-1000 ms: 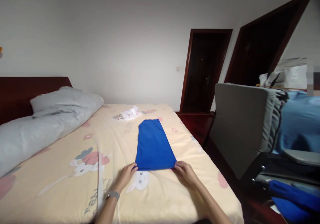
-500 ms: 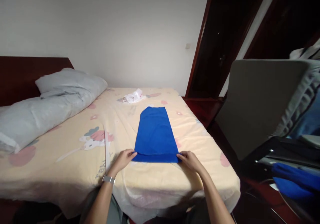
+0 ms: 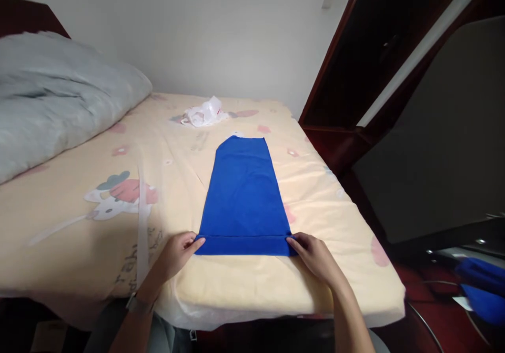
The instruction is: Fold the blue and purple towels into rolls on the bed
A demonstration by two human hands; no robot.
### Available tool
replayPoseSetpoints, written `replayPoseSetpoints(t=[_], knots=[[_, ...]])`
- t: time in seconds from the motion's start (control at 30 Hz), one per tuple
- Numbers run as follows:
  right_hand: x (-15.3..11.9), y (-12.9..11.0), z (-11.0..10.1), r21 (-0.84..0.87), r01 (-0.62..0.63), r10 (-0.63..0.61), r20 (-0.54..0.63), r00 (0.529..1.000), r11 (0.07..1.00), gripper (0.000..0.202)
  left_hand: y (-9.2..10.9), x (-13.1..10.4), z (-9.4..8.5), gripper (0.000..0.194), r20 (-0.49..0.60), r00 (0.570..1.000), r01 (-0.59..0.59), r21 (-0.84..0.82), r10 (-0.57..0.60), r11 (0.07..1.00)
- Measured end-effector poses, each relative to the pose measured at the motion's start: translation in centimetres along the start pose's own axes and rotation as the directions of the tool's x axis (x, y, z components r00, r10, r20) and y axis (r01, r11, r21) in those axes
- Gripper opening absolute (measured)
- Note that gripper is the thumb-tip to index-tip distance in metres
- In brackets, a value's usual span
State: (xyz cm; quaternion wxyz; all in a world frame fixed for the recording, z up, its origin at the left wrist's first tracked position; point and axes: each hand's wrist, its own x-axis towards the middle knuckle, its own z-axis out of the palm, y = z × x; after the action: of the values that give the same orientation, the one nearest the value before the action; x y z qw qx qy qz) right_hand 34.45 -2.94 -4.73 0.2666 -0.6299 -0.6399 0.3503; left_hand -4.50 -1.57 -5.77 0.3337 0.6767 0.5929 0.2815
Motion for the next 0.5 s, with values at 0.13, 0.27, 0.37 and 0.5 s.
replayPoseSetpoints(t=[0.13, 0.27, 0.37, 0.5], knots=[[0.2, -0.1, 0.0, -0.052, -0.051, 0.051, 0.003, 0.999, 0.997, 0.040, 0.0, 0.6, 0.5, 0.044, -0.073, 0.997, 0.010, 0.050, -0.006, 0.999], [-0.9, -0.1, -0.7, -0.035, -0.088, 0.090, 0.059, 0.994, 0.995, 0.042, 0.4, -0.1, 0.4, 0.047, -0.102, 0.993, -0.037, 0.239, 0.063, 0.970], [-1.4, 0.1, -1.0, -0.044, -0.108, 0.112, 0.086, 0.990, 0.993, 0.041, 0.9, -0.6, 0.0, 0.047, -0.107, 0.989, -0.062, 0.349, 0.105, 0.935], [-1.2, 0.3, -0.8, -0.117, -0.161, 0.171, 0.080, 0.982, 0.980, 0.034, 1.1, -0.7, -0.2, 0.037, -0.104, 0.989, -0.058, 0.378, 0.105, 0.924]])
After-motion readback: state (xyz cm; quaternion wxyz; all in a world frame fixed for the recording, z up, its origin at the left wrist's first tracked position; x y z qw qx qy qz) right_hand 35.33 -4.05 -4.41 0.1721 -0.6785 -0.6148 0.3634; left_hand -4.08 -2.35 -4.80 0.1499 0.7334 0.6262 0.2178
